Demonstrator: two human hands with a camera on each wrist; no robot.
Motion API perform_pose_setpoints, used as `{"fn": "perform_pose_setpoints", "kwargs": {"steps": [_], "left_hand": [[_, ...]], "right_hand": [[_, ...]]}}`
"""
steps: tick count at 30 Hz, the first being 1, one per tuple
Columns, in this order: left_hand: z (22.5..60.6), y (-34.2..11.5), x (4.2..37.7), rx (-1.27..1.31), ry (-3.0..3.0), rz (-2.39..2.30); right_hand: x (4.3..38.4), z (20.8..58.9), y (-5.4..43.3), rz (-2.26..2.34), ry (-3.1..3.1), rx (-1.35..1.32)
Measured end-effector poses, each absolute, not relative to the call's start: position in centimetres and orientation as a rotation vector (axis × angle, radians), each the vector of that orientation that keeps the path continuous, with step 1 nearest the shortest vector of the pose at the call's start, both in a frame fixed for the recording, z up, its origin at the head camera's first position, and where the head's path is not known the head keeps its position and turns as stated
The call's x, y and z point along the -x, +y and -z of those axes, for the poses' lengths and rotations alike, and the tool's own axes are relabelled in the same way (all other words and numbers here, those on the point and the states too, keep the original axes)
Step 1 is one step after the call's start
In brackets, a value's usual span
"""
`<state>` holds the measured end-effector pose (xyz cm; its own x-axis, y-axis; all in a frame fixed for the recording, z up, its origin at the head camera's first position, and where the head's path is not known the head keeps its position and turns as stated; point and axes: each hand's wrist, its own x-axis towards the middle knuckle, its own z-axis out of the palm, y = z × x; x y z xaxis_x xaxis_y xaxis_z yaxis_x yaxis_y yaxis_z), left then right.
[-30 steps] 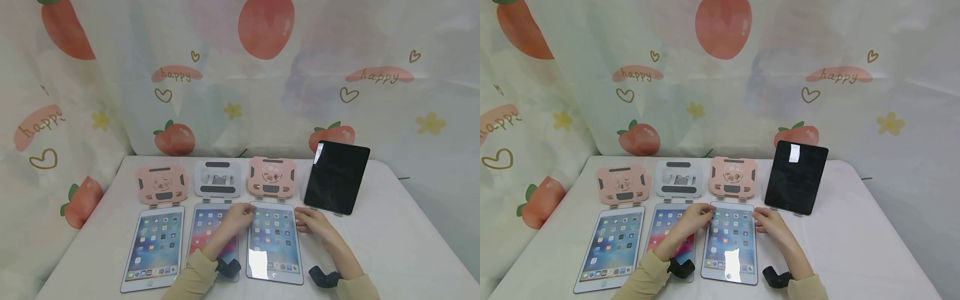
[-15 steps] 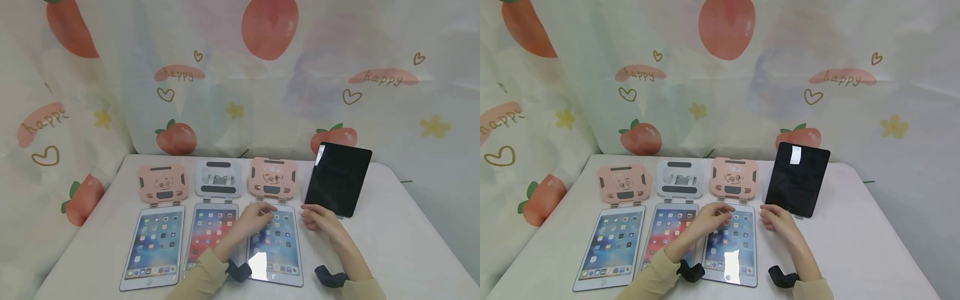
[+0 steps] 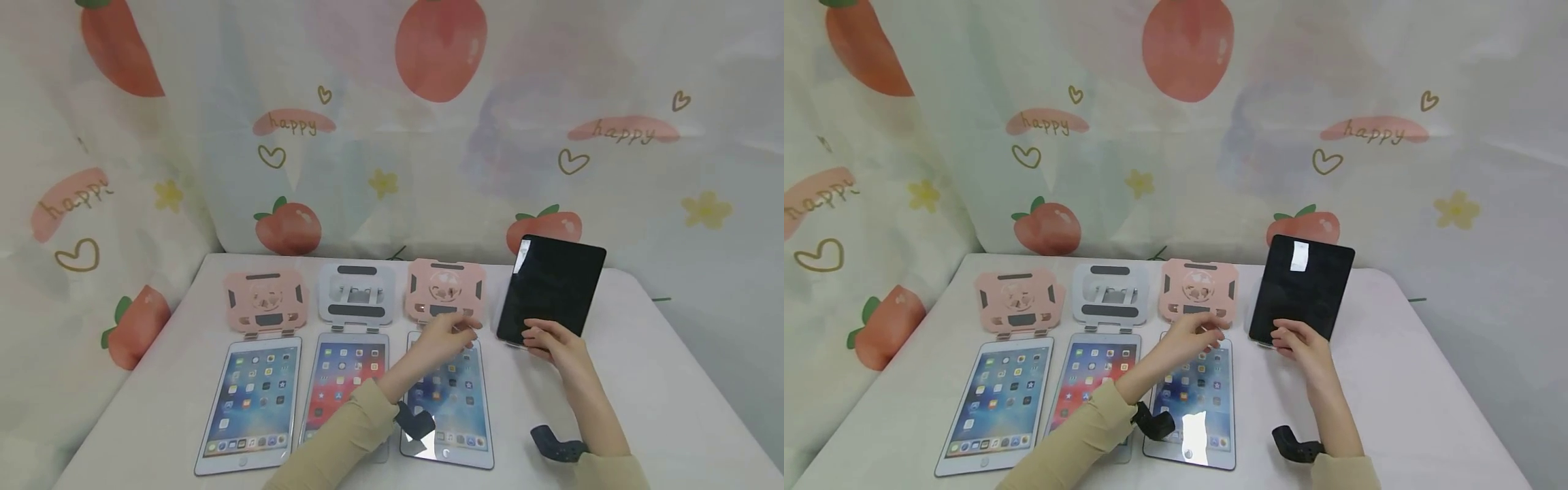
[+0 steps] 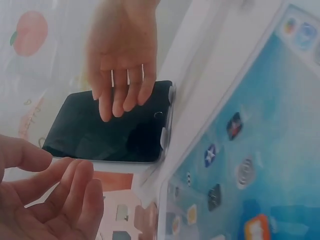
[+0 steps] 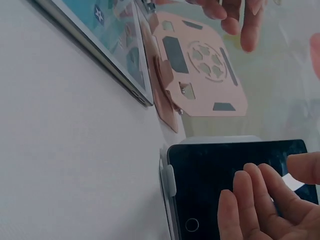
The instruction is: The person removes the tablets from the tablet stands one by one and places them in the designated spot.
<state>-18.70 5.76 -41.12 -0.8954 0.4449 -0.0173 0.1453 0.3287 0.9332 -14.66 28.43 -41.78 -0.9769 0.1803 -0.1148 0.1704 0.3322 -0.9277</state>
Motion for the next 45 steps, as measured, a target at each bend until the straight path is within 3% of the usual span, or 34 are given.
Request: {"fn": "perform_pose_setpoints", "kwargs": {"steps": [20,45], "left_hand": [[38.9,9.1,22.4,-0.381,2.147,-1.873],[37.3,13.5,26.8,-0.422,2.297,-1.924]], "right_hand": [[17.1,40.1,31.8,-1.995,-1.884,0.521],[20.3,37.3,35.8,-1.736,-1.802,0.565]]}}
